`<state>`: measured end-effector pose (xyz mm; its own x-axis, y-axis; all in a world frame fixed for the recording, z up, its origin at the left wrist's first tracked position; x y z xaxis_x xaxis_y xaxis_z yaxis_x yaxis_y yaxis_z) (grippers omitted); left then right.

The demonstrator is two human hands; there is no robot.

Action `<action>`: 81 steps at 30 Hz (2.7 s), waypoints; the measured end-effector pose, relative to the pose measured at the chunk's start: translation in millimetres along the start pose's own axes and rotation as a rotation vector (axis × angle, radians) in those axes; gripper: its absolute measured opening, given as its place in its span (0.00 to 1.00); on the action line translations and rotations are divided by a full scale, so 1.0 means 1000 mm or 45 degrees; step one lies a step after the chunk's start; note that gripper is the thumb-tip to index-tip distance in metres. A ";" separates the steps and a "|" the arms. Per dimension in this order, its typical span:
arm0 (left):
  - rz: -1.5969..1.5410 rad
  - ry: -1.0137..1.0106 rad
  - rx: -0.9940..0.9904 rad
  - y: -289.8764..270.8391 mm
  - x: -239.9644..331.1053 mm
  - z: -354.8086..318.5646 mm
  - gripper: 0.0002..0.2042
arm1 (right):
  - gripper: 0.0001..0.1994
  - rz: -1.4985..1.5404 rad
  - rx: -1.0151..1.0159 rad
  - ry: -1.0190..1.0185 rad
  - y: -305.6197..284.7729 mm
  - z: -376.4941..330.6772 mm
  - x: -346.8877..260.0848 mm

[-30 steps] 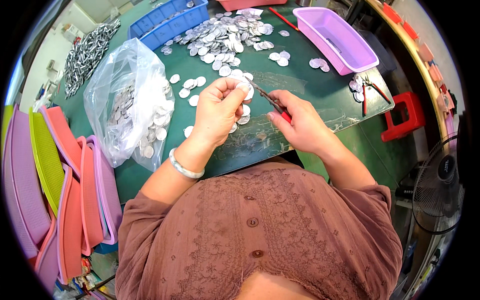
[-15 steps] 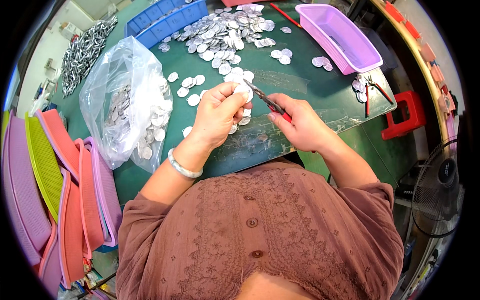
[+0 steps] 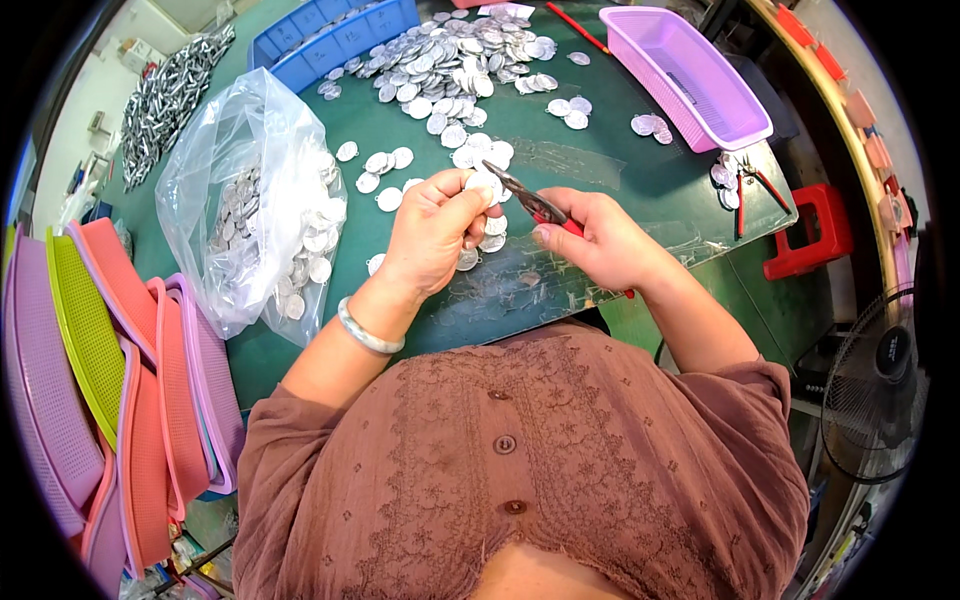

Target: The person picks up small, round metal discs from a pile on a green table and attaches small metal rings to them. They use pliers to open and close the rings, securing them to the discs. The person handles the discs and rings by hand, occasionally using the pliers to manipulate the metal components.

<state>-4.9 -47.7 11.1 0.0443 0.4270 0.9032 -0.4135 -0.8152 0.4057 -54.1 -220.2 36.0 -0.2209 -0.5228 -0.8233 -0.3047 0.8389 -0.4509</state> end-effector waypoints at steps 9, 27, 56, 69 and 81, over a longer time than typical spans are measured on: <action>-0.278 -0.116 0.161 -0.005 0.008 0.001 0.12 | 0.28 -0.853 0.687 -0.110 -0.060 -0.007 0.034; -0.676 -0.138 0.092 -0.007 0.008 -0.004 0.14 | 0.26 -1.072 0.877 -0.130 -0.076 -0.016 0.078; -0.631 -0.146 0.106 -0.022 0.009 -0.012 0.14 | 0.11 0.737 -0.143 -0.126 0.023 0.062 -0.026; -0.404 -0.104 0.144 -0.022 0.015 -0.007 0.12 | 0.04 1.078 -0.228 0.033 0.031 0.078 -0.025; -0.249 -0.067 0.307 -0.042 0.010 -0.003 0.05 | 0.04 1.010 -0.249 0.042 0.033 0.094 -0.023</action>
<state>9.8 -8.3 2.4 0.1514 0.5693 0.8081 -0.1654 -0.7914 0.5885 27.6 -166.1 7.8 -0.4653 0.2089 -0.8602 -0.2016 0.9212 0.3328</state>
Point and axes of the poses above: each hand's wrist, its own z-axis towards the middle knuckle, its own y-axis out of the palm, x = y × z, the point moved 2 cm from there along z, towards the middle knuckle, and after that the axes turned 15 degrees about y, right-handed, at the moved point
